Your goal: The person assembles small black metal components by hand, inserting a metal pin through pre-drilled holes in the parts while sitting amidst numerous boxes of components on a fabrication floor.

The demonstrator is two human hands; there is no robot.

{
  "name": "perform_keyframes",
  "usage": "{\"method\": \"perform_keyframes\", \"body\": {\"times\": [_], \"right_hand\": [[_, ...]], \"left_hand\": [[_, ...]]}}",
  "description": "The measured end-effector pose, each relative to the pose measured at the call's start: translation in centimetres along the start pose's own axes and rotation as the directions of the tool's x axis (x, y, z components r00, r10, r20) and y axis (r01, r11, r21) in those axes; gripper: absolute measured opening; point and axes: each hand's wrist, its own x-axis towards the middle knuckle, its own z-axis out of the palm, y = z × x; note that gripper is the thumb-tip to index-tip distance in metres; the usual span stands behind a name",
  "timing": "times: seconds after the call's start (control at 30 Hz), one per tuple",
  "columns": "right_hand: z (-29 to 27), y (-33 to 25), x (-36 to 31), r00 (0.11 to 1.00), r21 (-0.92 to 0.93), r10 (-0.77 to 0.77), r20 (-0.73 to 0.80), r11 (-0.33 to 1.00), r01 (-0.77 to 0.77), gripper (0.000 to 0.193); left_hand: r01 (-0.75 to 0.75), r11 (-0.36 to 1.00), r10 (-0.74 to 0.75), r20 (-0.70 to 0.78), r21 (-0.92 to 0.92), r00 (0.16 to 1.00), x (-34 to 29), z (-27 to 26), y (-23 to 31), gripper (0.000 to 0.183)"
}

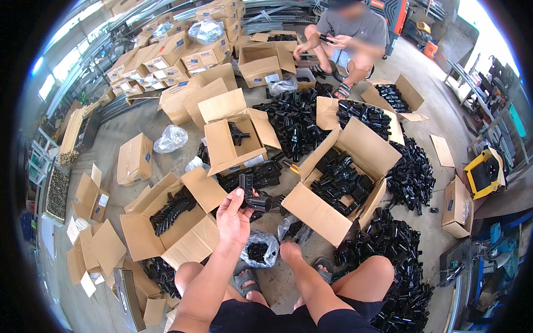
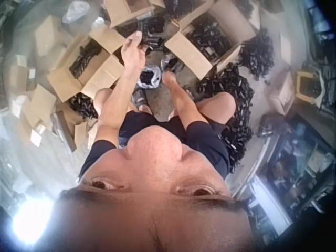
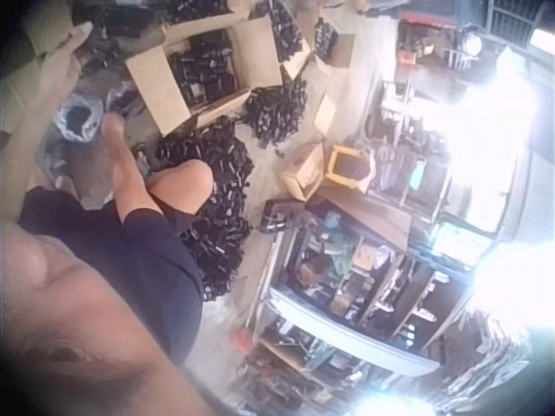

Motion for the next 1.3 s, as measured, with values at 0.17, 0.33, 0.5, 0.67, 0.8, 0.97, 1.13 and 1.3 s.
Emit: {"method": "perform_keyframes", "body": {"times": [0.17,0.33,0.5,0.67,0.8,0.97,1.13,1.3], "right_hand": [[0.1,-0.1,-0.3,0.998,0.040,-0.008,-0.057,0.999,0.010,0.023],[0.4,0.5,-0.4,0.995,0.175,0.040,-0.092,0.984,-0.023,0.023],[-1.1,1.3,-0.4,0.995,0.122,-0.023,-0.094,0.992,0.035,0.022],[-11.0,-1.5,0.3,0.970,0.203,-0.094,-0.226,0.969,0.141,0.023],[-23.0,-3.1,-1.3,0.871,0.422,-0.121,-0.476,0.838,0.347,0.016],[-35.4,-4.6,-5.1,0.797,0.653,0.034,-0.604,0.594,0.470,0.014],[-38.8,-5.8,-7.8,0.867,0.866,0.106,-0.488,0.183,0.465,0.018],[-38.3,-5.1,-7.5,0.864,0.873,0.132,-0.486,0.113,0.474,0.018]], "left_hand": [[-0.025,1.000,0.025,-0.016,0.006,1.000,0.3,-0.8,0.4,0.008],[-0.037,0.999,0.036,-0.022,-0.026,0.999,0.4,-0.6,0.4,0.013],[-0.043,0.997,0.043,0.000,-0.063,0.999,0.3,0.3,0.6,0.012],[-0.054,0.996,0.055,0.010,-0.066,0.998,1.0,-1.1,1.1,0.011],[-0.051,0.997,0.053,0.038,-0.055,0.998,0.3,0.2,1.1,0.011],[-0.067,0.997,0.064,0.099,0.029,0.993,-0.7,0.9,0.7,0.014],[-0.092,0.982,0.075,0.109,0.164,0.991,-1.1,0.7,-0.9,0.017],[-0.090,0.978,0.063,0.144,0.188,0.988,-0.6,0.8,-2.3,0.018]]}}
